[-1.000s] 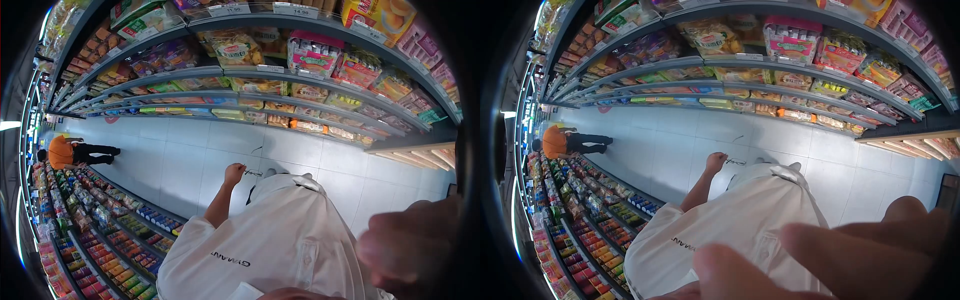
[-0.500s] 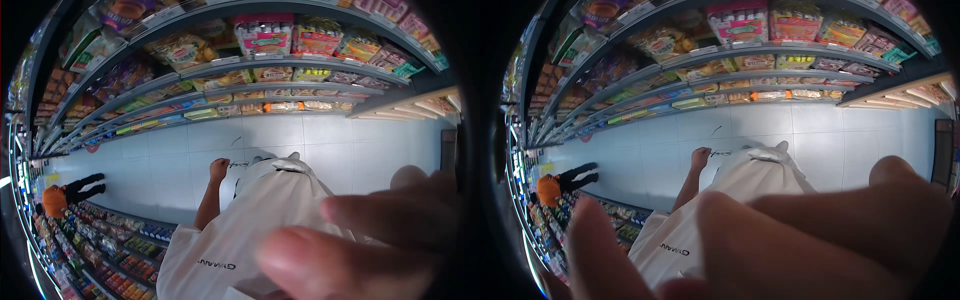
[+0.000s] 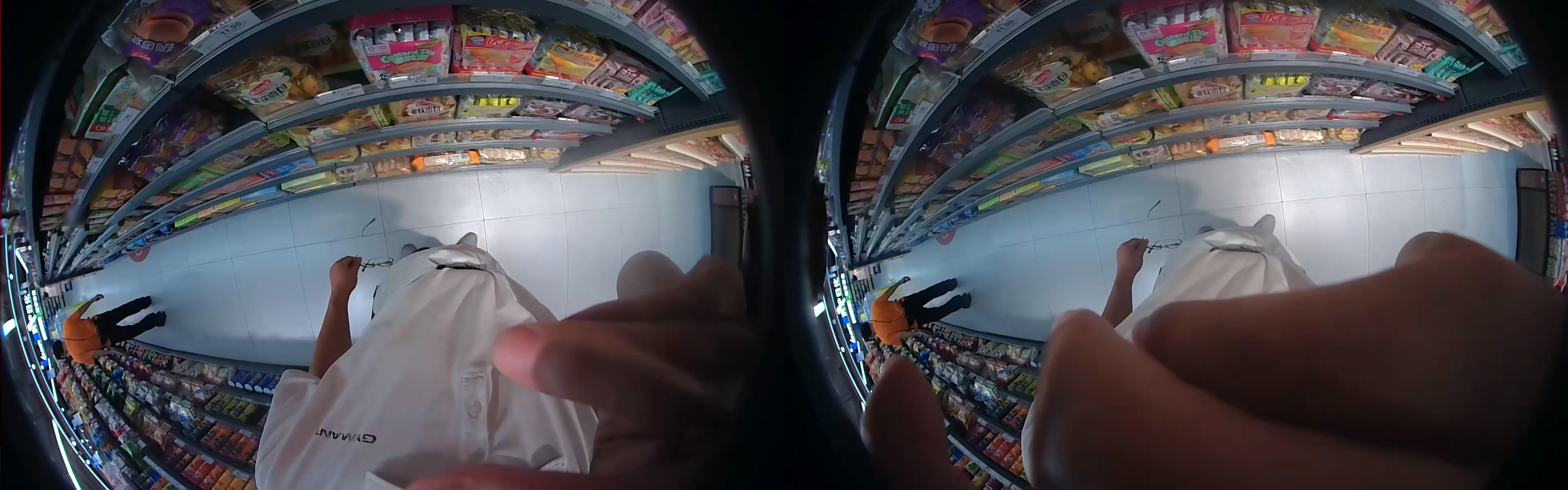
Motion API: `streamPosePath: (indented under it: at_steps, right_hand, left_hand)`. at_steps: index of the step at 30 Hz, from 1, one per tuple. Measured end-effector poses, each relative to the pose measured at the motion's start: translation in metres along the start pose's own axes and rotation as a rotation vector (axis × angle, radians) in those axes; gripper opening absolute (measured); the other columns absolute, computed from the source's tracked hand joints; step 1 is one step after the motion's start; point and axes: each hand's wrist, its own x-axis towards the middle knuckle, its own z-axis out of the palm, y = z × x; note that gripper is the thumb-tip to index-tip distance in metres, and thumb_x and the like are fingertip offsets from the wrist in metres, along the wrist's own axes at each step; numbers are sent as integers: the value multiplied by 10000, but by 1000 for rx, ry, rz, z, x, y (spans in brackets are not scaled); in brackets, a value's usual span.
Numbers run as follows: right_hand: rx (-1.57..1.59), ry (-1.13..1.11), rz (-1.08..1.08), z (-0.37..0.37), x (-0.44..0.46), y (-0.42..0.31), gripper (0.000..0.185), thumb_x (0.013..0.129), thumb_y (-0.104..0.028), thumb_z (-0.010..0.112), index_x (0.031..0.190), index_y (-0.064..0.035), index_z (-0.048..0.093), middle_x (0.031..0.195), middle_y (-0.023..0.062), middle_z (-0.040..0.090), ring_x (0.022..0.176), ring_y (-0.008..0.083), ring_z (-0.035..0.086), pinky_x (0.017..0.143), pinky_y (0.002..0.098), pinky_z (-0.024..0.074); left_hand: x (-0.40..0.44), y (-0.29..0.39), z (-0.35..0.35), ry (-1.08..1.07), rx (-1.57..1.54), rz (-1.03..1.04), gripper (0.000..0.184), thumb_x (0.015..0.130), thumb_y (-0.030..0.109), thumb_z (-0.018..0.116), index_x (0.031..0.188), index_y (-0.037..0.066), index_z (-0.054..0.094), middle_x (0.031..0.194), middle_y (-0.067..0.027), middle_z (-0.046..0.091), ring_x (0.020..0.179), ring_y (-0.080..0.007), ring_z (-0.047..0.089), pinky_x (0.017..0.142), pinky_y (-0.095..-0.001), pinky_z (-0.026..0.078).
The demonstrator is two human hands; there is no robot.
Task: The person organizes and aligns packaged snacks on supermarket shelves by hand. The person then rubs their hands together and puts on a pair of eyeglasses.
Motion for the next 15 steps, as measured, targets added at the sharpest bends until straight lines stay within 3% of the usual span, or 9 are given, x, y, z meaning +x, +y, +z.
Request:
streamPosePath:
  at_steps: [15]
  right_hand:
    - [88,11,-32,-2,-2,13,269,857,-198,689,1088,-78,620,919,121,704,751,234,664,591,305,546]
  left_hand:
    - [3,3,3,-8,-23,-2,325,902,341,640,914,29,733,793,-175,700,747,-355,675,694,-403,521]
